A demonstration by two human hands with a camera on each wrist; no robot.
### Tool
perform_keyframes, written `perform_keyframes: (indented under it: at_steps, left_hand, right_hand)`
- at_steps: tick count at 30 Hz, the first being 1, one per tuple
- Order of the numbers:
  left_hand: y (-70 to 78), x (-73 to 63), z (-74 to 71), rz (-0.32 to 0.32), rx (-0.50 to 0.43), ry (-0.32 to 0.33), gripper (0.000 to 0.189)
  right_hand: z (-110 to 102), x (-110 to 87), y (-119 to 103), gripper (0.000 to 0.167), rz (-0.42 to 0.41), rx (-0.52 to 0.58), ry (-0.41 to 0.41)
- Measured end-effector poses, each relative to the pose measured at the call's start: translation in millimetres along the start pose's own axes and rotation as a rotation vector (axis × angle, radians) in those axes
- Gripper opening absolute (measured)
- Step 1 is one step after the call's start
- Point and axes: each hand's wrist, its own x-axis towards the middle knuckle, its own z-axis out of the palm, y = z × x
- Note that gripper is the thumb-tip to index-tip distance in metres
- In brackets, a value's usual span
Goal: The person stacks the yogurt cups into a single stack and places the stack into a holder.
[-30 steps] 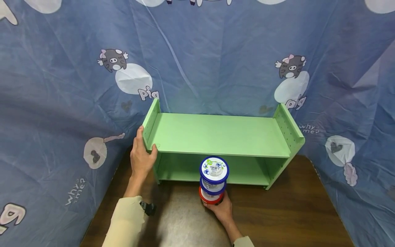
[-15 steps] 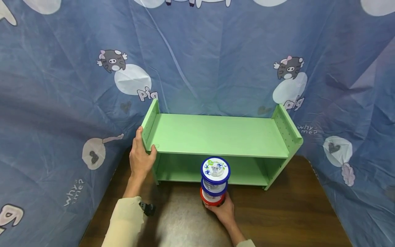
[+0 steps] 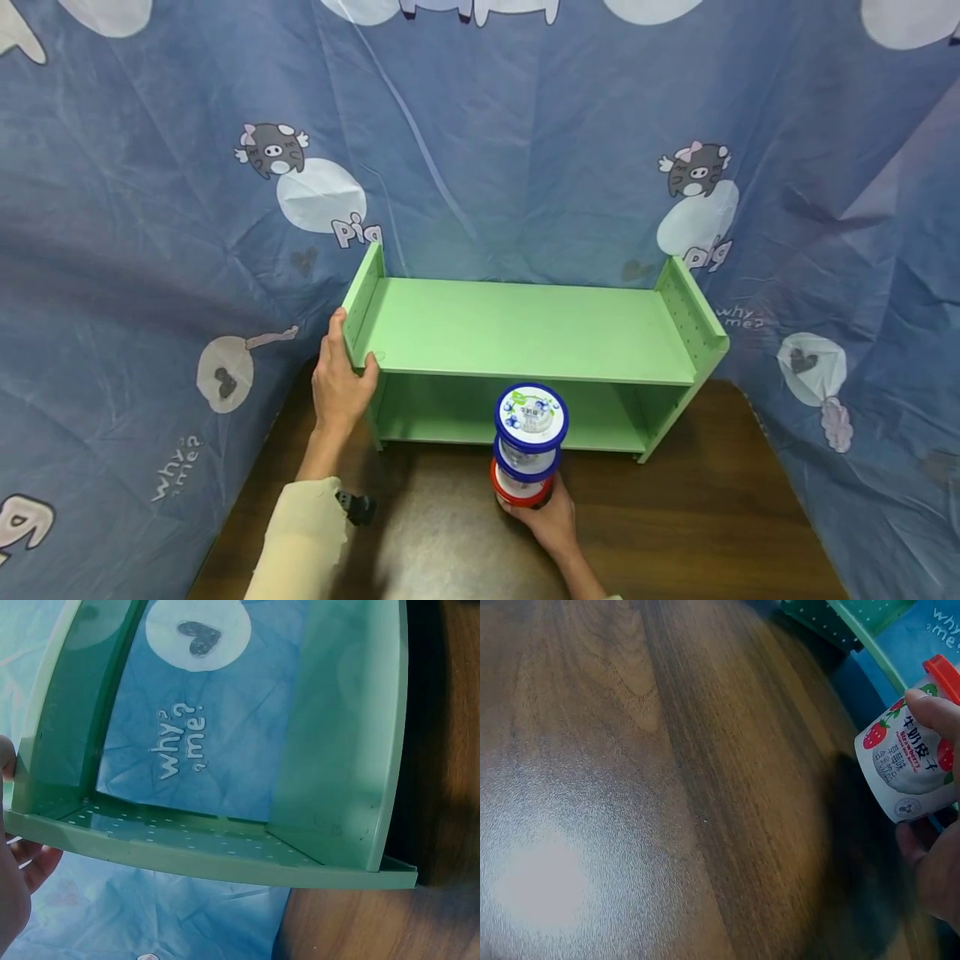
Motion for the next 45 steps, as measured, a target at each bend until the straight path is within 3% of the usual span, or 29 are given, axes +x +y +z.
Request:
perform_keyframes:
  at_steps: [27,45]
  left_hand:
    - [0.5,0.5,-1.1,-0.006,0.008,-0.007,0.077]
    - [-1.2,0.5,-0.2,-0.012,0.01,-0.008,0.078]
  right_hand:
    - [-31,-7.1,-16,0.091,-0.053,-0.028,0.002]
    - [-63,-1.5,-56,0.086,-0.097,-0.007,-0.011]
